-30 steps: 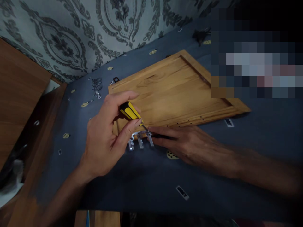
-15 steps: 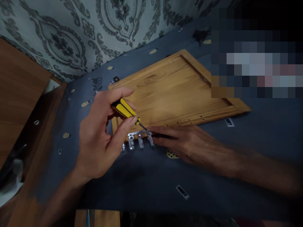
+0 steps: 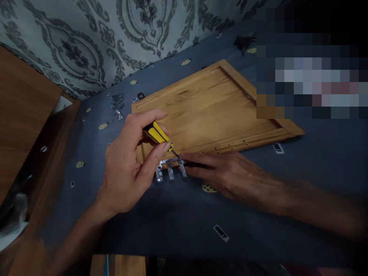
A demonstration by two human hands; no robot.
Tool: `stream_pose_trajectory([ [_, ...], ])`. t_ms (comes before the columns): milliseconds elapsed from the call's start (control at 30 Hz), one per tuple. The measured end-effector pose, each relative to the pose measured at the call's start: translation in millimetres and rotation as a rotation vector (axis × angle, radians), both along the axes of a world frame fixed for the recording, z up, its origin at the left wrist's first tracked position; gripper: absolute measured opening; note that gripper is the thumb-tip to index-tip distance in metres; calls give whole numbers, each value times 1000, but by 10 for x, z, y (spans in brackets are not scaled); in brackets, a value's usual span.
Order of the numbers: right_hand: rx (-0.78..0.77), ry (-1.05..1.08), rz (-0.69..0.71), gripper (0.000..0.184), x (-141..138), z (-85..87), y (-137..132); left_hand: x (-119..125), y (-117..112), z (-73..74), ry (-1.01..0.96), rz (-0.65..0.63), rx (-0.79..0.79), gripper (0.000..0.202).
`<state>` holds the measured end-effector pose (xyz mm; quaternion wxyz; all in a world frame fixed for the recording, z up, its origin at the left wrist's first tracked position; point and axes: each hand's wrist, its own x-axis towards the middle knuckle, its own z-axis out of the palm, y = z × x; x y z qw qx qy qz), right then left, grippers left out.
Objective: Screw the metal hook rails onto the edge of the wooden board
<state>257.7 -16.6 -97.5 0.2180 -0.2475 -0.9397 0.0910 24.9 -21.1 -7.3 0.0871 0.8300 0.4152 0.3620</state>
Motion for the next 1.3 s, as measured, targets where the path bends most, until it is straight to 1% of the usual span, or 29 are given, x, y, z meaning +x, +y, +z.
stream_pose_trajectory([
  [200, -2, 3, -4, 55, -20, 11, 0, -6, -12, 14, 33, -23, 8, 39],
  [300, 17, 22, -2, 57, -23, 19, -4, 5, -9, -10, 45, -20, -6, 41],
  [467, 35, 42, -7, 57, -21, 23, -1, 30, 36, -83, 65, -49, 135, 48],
  [567, 25, 67, -10, 53, -23, 8, 0, 18, 36, -78, 92, -39, 155, 44],
  [667, 19, 76, -7, 50, -19, -9, -1, -4, 22, -50, 91, -45, 94, 46],
  [767, 12, 69, -5, 51, -12, -23, -1, -9, 21, -45, 54, -54, 23, 48],
  [833, 1, 74, -2, 53, -8, -33, 2, -2, 29, -57, 39, -47, 26, 48],
  [933, -9, 73, 4, 51, -9, -47, 8, 4, 35, -76, 42, -41, 76, 47],
  [1000, -5, 62, 1, 51, -12, -50, 10, -2, 30, -79, 45, -45, 84, 46],
  [1067, -1, 65, -1, 51, -15, -46, 9, -13, 20, -74, 29, -66, 45, 48],
  [1167, -15, 86, 3, 52, -14, -30, 6, -16, 4, -45, -11, -99, -66, 49],
  [1233, -37, 87, 8, 53, -12, -20, 5, -4, -9, -9, -42, -101, -119, 49],
  [1300, -56, 74, 2, 55, -10, -14, 5, 13, -27, 40, -88, -78, -129, 47],
])
